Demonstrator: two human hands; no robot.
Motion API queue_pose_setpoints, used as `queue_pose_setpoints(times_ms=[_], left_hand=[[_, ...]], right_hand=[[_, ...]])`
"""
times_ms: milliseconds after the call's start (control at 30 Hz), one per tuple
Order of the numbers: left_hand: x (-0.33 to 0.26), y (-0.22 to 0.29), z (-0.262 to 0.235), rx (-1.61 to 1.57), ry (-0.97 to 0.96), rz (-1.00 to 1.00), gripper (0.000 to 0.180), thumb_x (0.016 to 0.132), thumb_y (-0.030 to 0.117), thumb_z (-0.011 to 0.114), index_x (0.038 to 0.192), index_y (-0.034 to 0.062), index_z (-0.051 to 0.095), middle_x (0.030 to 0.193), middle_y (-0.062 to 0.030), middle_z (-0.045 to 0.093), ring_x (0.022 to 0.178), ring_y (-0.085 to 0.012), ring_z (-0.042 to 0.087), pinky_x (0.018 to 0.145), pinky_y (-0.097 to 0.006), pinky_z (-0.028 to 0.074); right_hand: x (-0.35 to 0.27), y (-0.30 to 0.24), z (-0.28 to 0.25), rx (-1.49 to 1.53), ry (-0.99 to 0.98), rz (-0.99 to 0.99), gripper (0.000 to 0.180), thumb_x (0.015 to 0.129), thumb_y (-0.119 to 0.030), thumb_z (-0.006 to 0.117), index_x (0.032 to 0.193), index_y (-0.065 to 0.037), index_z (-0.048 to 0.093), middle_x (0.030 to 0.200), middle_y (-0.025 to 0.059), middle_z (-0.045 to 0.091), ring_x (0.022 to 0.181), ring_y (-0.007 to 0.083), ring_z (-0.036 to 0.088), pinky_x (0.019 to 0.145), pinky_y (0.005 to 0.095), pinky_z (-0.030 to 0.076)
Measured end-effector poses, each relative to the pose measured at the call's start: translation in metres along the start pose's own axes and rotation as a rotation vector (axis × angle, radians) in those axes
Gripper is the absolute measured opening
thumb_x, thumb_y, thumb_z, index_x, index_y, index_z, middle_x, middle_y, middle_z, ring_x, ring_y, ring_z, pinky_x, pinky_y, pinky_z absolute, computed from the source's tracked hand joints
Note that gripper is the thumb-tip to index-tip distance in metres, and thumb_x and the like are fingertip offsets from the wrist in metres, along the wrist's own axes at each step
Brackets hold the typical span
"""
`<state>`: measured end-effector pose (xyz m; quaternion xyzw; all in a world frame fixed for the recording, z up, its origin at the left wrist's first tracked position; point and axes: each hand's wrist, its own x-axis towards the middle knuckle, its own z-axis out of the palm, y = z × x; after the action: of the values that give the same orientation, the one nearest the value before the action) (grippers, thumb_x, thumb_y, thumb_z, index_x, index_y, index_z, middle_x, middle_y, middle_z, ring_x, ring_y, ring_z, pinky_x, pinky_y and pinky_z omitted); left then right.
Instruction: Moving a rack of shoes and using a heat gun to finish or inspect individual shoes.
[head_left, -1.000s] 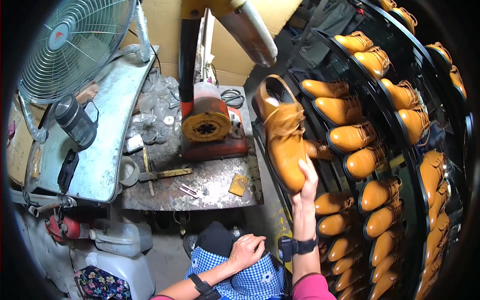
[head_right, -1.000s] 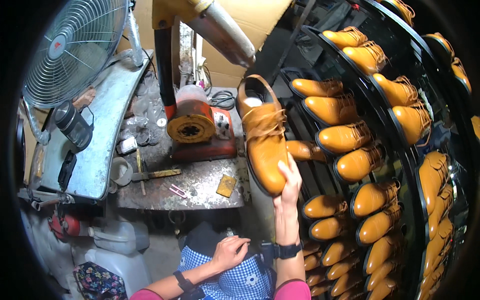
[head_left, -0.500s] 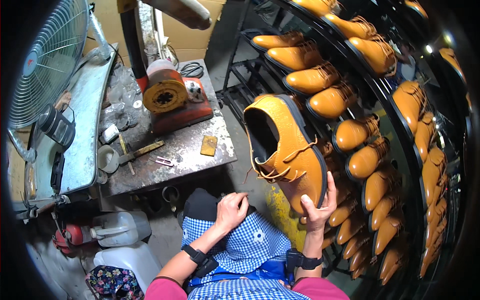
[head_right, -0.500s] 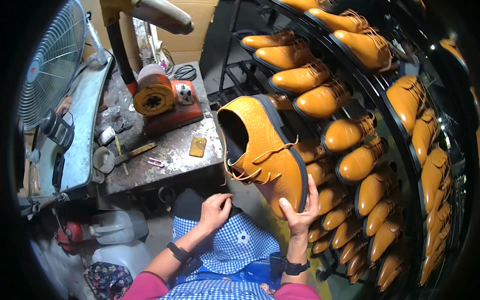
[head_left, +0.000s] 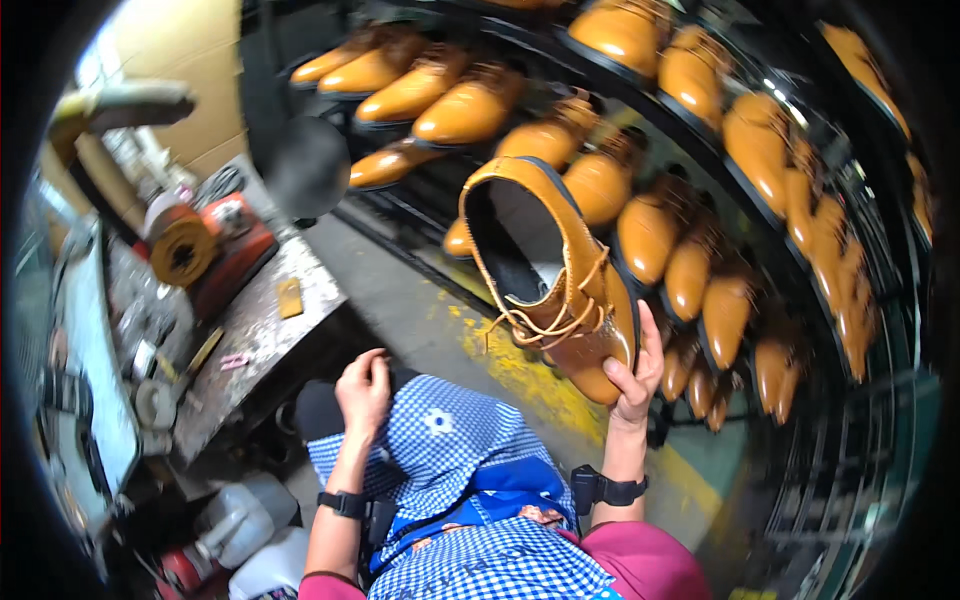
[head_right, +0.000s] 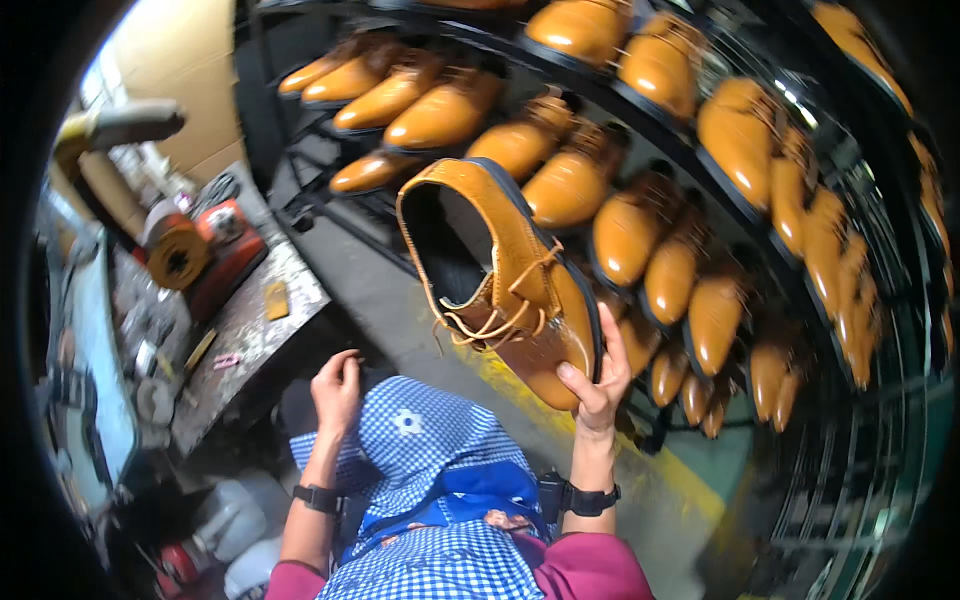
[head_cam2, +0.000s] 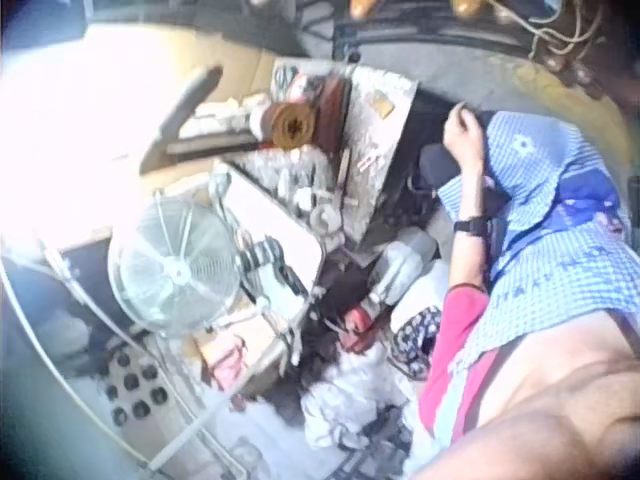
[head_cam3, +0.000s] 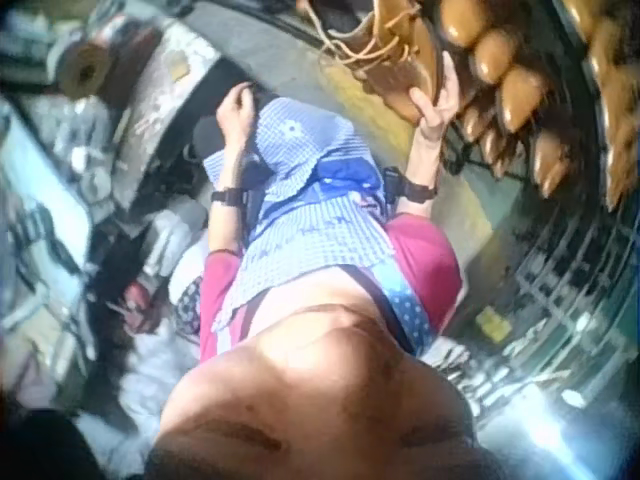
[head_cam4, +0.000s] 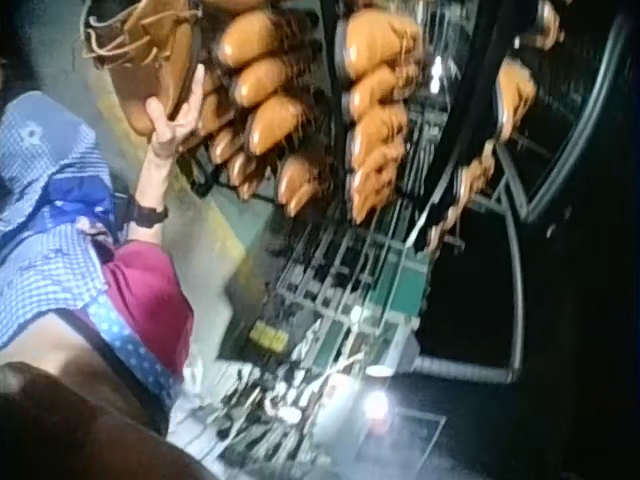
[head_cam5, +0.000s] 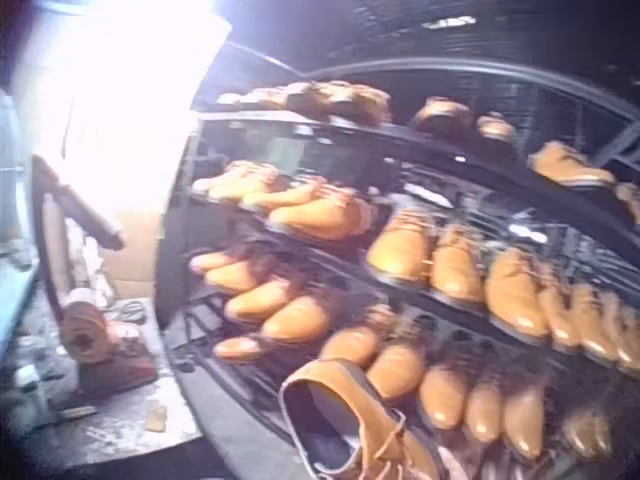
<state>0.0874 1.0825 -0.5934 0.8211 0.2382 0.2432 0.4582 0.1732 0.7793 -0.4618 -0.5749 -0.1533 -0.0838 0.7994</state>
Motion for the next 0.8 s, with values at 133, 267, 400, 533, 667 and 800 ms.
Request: queue_pose_setpoints(times_ms=[133,267,400,533,667,800], left_hand=[[0.001,-0.009,0.0,-0.09,-0.066,-0.07,0.018,0.089,0.012,0.054,0.098,0.0021,0.066,0.087,-0.0117,0.07,0.082,-0.0176,0.067,0.074,-0.028,0.051],[0.002,-0.007,0.0,-0.078,-0.096,-0.055,0.019,0.09,0.011,0.054,0.1,0.0008,0.066,0.087,-0.0116,0.07,0.083,-0.0163,0.067,0.074,-0.027,0.051],[0.002,-0.001,0.001,-0.074,-0.113,-0.052,0.019,0.091,0.011,0.053,0.101,0.0002,0.065,0.087,-0.011,0.069,0.083,-0.0151,0.066,0.074,-0.026,0.05],[0.002,-0.006,0.002,-0.099,-0.104,-0.045,0.019,0.092,0.01,0.052,0.1,-0.0023,0.065,0.084,-0.0087,0.069,0.081,-0.0123,0.065,0.073,-0.024,0.049],[0.002,-0.004,0.002,-0.086,-0.109,-0.029,0.019,0.092,0.011,0.052,0.1,-0.0008,0.065,0.087,-0.012,0.069,0.083,-0.0163,0.067,0.075,-0.026,0.05],[0.002,-0.006,-0.001,-0.038,-0.095,-0.036,0.019,0.092,0.011,0.052,0.1,-0.0002,0.065,0.087,-0.0114,0.069,0.083,-0.016,0.067,0.075,-0.026,0.05]], right_hand=[[-0.017,-0.027,-0.05,0.008,0.112,-0.019,0.081,0.062,-0.002,0.068,0.136,0.004,0.037,0.129,0.0146,0.051,0.117,0.0234,0.051,0.104,0.0347,0.034],[-0.047,-0.051,-0.111,-0.164,0.277,-0.096,0.083,0.063,-0.021,0.06,0.138,0.002,0.034,0.135,0.0143,0.043,0.124,0.0271,0.043,0.107,0.037,0.031],[-0.092,-0.048,-0.176,-0.04,0.467,-0.158,0.076,0.071,-0.02,0.059,0.139,-0.001,0.031,0.135,0.0144,0.043,0.124,0.03,0.043,0.105,0.041,0.034],[-0.11,-0.04,-0.212,0.1,0.819,-0.241,0.064,0.078,-0.017,0.057,0.137,-0.003,0.036,0.133,0.0133,0.045,0.121,0.028,0.046,0.101,0.0413,0.038],[-0.084,-0.049,-0.23,-0.067,0.938,-0.299,0.052,0.08,-0.015,0.058,0.129,-0.001,0.046,0.124,0.0111,0.053,0.112,0.0253,0.053,0.096,0.0383,0.042],[-0.015,-0.067,-0.243,-0.047,0.975,-0.248,0.045,0.079,-0.015,0.061,0.122,-0.001,0.053,0.118,0.0095,0.056,0.107,0.0252,0.055,0.091,0.0388,0.045]])
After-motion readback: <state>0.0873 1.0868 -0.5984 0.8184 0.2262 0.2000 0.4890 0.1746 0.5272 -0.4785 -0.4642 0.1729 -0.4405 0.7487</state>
